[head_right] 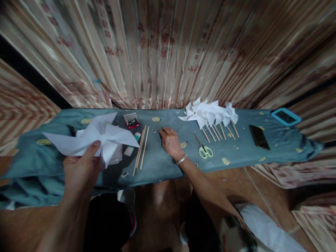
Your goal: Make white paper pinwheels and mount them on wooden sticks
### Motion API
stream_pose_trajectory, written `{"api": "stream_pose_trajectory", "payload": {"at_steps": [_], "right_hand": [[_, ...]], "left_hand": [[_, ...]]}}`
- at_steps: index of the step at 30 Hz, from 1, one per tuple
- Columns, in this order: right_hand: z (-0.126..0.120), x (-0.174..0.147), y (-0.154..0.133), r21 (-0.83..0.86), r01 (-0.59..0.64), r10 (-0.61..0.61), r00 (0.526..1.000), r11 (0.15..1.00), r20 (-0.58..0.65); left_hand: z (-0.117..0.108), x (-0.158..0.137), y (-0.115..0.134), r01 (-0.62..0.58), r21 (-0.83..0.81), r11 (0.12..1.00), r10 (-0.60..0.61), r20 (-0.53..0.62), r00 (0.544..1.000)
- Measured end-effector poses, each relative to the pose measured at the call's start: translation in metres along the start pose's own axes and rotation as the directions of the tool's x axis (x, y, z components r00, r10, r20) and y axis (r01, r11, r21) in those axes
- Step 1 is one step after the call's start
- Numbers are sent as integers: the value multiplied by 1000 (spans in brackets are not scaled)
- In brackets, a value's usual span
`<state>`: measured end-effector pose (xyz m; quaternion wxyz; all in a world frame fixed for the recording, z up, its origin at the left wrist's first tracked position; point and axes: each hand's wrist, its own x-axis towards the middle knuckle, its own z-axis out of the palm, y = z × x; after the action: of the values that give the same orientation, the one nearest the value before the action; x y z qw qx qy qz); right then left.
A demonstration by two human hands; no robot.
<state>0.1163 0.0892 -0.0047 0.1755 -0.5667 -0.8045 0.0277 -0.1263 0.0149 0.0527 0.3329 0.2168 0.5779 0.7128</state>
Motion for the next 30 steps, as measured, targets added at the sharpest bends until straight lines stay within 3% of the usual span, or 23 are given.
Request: {"api": "stream_pose_trajectory", "payload": {"at_steps": [2,5,10,15,19,25,30], "right_hand": [[0,-11,1,81,-7,12,998,997,-60],[-4,-10,-5,171,-34,44,998,985,-53],[-11,28,-30,173,-19,15,1000,985,23],[-14,75,-59,106,54,-63,994,993,90],[-13,99,-80,18,166,-166,972,986,168],[-7,118,-98,-78,316,-282,915,946,290],[-10,123,-106,-115,318,-277,920,941,278]], "left_hand": [[0,0,-1,-25,-35,999,26,5,1000],[2,1,-2,-45,-58,997,45,-4,999],[2,5,8,-68,-141,988,63,-38,997],[-4,10,14,-118,-182,976,104,-84,991],[-8,13,10,-85,-137,987,71,-104,992],[-9,13,10,-76,-157,985,64,-76,995],[-11,12,9,-57,-124,991,48,-70,996]]}}
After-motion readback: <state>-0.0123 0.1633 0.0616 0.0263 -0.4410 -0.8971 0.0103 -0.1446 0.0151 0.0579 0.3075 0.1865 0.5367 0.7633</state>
